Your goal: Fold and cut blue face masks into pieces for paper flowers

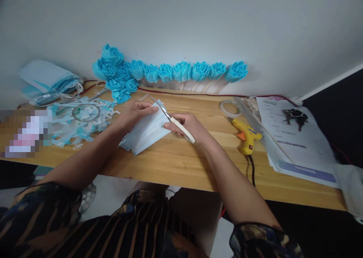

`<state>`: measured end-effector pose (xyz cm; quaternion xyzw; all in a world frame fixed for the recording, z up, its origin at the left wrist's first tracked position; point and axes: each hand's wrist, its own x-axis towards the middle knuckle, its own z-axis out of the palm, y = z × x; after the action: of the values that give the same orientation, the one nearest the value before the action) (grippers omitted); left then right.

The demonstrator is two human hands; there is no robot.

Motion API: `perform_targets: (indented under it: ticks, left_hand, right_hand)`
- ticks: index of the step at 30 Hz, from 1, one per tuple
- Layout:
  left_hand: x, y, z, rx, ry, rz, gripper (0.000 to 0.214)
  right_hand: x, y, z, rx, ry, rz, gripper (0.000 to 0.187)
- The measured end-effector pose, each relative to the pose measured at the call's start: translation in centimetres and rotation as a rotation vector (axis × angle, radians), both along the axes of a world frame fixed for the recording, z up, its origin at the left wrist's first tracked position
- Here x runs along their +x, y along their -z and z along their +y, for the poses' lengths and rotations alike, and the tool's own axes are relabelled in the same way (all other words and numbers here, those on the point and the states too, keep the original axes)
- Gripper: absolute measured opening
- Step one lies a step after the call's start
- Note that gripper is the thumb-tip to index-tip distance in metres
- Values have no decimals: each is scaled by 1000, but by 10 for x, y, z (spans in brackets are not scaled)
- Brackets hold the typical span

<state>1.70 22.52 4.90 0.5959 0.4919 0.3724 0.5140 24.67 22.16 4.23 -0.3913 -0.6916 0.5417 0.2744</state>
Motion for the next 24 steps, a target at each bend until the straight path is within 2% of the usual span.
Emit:
perform_targets:
  ticks: [10,18,24]
  left_hand:
    - [-1,-2,-1,20,6,-28,41]
    - [-1,1,2,-14,13,-30,45]
    - [-1,5,6,41,-10,-84,42]
  right_hand:
    - [-1,0,-2,-28,8,14,48]
    - [-1,0,-2,-25,14,27,46]
    - [1,1,-1,-3,15,-9,46]
